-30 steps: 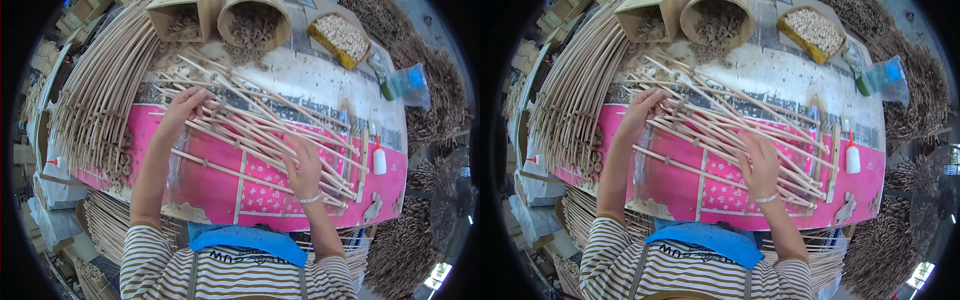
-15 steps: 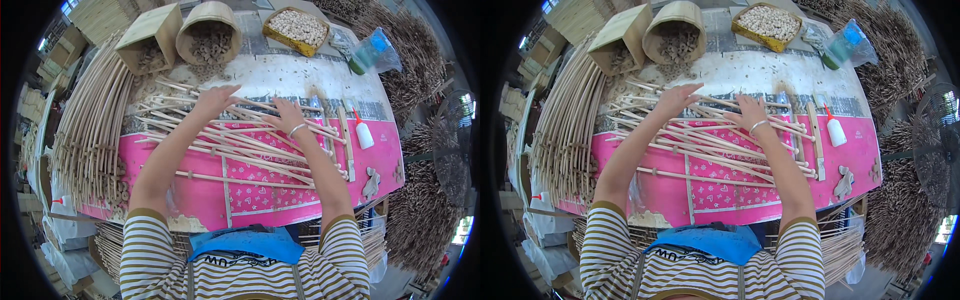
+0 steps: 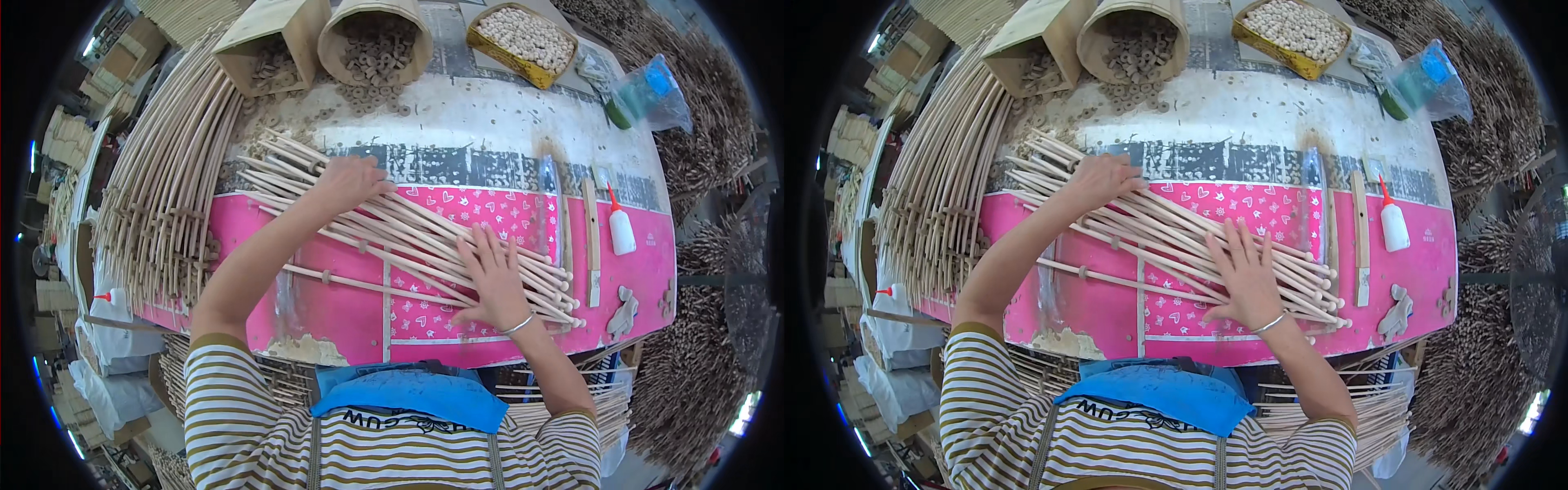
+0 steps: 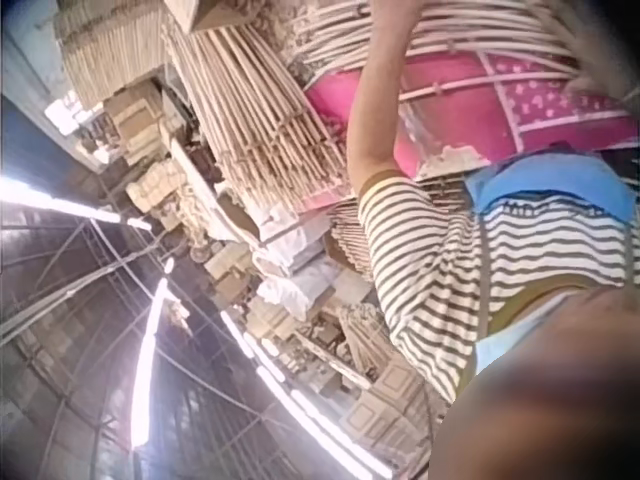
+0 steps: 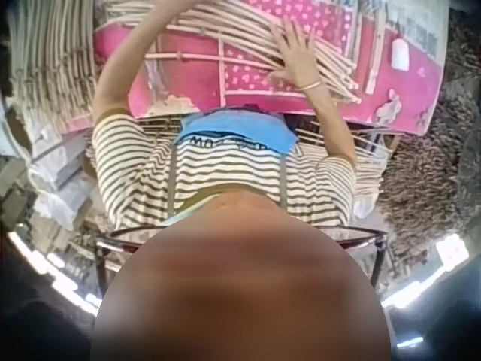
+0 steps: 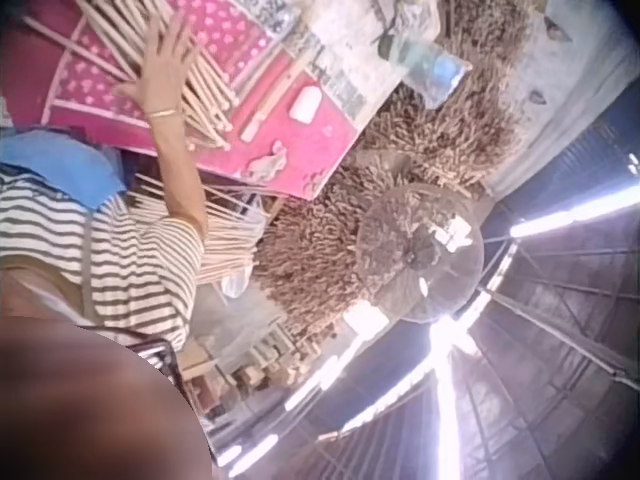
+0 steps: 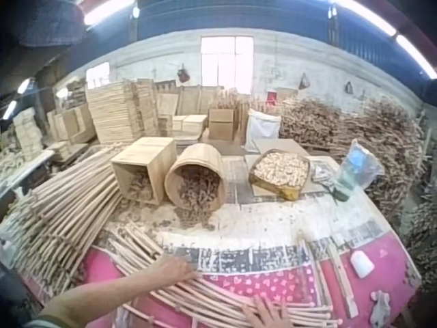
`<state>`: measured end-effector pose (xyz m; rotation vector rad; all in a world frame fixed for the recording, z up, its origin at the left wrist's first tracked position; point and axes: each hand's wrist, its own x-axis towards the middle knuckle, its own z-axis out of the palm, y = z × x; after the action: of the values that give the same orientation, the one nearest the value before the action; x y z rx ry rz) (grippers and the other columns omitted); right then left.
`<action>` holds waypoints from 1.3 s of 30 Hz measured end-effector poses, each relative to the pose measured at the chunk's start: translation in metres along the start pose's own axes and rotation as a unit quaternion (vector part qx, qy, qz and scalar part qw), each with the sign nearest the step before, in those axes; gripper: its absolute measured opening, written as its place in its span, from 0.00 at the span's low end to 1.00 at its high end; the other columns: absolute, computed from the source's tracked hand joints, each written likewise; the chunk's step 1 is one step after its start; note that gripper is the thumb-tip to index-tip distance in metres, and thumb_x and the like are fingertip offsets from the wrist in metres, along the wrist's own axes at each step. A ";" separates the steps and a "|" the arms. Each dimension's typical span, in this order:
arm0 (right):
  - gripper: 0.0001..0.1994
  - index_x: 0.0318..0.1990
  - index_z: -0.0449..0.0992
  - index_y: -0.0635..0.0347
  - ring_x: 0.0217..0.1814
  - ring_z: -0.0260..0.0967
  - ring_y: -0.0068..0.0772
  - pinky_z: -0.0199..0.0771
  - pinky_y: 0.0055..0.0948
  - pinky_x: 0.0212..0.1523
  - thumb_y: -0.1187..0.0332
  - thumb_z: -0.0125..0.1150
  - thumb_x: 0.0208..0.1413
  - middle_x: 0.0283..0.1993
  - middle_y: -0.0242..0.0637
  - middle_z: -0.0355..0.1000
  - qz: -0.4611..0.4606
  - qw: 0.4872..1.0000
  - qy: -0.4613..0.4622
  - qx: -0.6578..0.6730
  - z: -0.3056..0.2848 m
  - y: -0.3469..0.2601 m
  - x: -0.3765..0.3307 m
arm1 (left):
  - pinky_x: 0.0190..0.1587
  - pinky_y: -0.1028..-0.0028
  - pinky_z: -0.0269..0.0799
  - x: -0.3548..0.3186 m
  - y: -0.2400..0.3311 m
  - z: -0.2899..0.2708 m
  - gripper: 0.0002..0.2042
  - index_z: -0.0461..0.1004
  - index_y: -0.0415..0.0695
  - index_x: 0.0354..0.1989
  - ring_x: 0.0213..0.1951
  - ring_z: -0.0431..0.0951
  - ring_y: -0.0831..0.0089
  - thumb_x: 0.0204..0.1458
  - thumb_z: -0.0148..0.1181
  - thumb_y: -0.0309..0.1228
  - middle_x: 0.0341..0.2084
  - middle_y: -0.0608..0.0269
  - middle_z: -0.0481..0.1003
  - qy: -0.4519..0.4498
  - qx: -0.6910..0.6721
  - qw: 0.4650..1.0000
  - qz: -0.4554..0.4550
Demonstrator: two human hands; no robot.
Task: Assembling a wooden fence-like structure by threading rods through circular spacers and applying glue to the joints.
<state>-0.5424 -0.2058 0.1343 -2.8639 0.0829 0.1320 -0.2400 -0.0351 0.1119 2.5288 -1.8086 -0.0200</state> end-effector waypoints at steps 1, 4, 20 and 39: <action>0.70 0.74 0.49 0.54 0.78 0.39 0.58 0.37 0.65 0.73 0.48 0.82 0.15 0.77 0.52 0.40 -0.003 1.000 0.008 -0.004 0.002 -0.005 -0.003 | 0.30 0.64 0.75 0.001 0.000 0.001 0.15 0.81 0.56 0.34 0.32 0.80 0.61 0.58 0.52 0.50 0.30 0.62 0.72 -0.032 0.020 0.999 0.016; 0.67 0.74 0.49 0.52 0.78 0.42 0.56 0.43 0.60 0.72 0.51 0.83 0.19 0.77 0.52 0.42 0.010 1.000 0.011 -0.012 0.006 -0.010 -0.006 | 0.31 0.63 0.75 -0.004 0.000 0.006 0.15 0.82 0.56 0.32 0.32 0.80 0.61 0.57 0.53 0.49 0.29 0.61 0.73 -0.015 0.022 0.999 0.020; 0.56 0.74 0.50 0.43 0.50 0.69 0.46 0.74 0.43 0.48 0.67 0.77 0.32 0.47 0.44 0.68 -0.020 1.000 0.003 -0.003 0.004 0.030 0.045 | 0.43 0.57 0.76 -0.070 0.009 -0.043 0.55 0.52 0.62 0.73 0.48 0.78 0.48 0.30 0.70 0.58 0.62 0.47 0.65 -0.042 -0.073 0.996 0.022; 0.47 0.68 0.61 0.32 0.56 0.68 0.39 0.65 0.43 0.57 0.71 0.74 0.35 0.51 0.33 0.71 -0.052 0.990 0.104 -0.082 -0.026 0.158 0.233 | 0.44 0.59 0.76 0.040 -0.064 -0.006 0.50 0.52 0.58 0.72 0.47 0.79 0.55 0.38 0.74 0.44 0.57 0.56 0.68 0.061 0.014 0.993 -0.099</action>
<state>-0.3195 -0.3749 0.0945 -3.0282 -0.0381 -0.1891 -0.1666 -0.0524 0.1157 2.6541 -1.5205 0.1511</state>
